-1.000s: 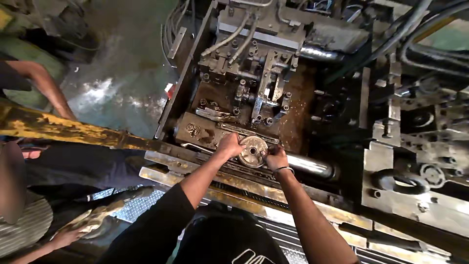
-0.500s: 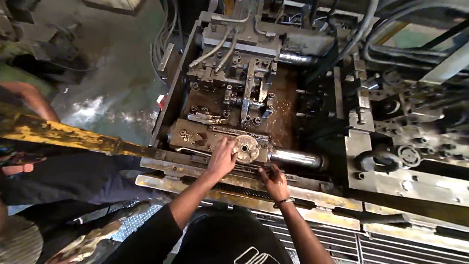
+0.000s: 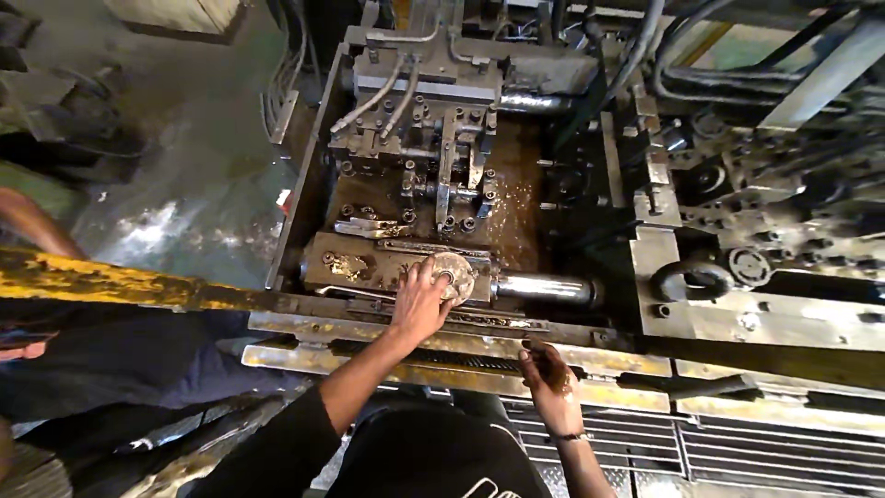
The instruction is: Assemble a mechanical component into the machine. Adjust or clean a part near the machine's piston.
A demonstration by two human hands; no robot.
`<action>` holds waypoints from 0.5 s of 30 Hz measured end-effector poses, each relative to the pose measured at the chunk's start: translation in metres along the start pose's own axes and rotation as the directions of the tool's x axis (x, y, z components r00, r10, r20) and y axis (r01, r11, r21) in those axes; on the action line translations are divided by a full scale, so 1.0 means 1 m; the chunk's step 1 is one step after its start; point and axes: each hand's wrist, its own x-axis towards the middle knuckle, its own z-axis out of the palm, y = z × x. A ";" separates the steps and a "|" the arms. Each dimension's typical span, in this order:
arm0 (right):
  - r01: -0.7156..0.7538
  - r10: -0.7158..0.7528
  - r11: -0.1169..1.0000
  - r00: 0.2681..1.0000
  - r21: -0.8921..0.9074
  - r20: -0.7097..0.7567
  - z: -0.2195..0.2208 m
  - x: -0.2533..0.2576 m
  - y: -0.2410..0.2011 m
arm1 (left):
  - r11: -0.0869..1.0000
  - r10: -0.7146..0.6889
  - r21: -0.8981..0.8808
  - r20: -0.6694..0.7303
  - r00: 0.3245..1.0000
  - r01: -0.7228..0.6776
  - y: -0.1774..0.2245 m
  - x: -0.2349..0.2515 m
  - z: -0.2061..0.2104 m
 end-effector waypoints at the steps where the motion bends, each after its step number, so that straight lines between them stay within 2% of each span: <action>1: 0.006 -0.006 1.000 1.000 0.017 -0.018 -0.008 0.000 0.000 | 0.999 -0.026 -0.023 0.004 1.000 0.026 0.001 -0.001 -0.001; 5: 0.117 -0.111 0.992 0.986 0.038 -0.128 -0.048 0.008 -0.012 | 0.960 -0.244 -0.131 0.026 0.969 0.245 0.011 -0.005 -0.008; 8: 0.262 -0.247 0.964 0.941 0.037 -0.230 -0.088 0.021 -0.031 | 0.907 -0.392 -0.152 0.032 0.919 0.392 0.026 0.001 -0.003; 11: 0.452 -0.440 0.891 0.841 -0.039 -0.315 -0.135 0.034 -0.050 | 0.824 -0.537 -0.181 0.054 0.842 0.538 0.051 0.014 0.006; 13: 0.570 -0.574 0.813 0.752 -0.119 -0.324 -0.169 0.040 -0.058 | 0.739 -0.638 -0.271 0.016 0.770 0.618 0.070 0.025 0.014; 15: 0.625 -0.641 0.762 0.692 -0.169 -0.332 -0.198 0.044 -0.062 | 0.660 -0.729 -0.316 -0.051 0.683 0.681 0.085 0.035 0.021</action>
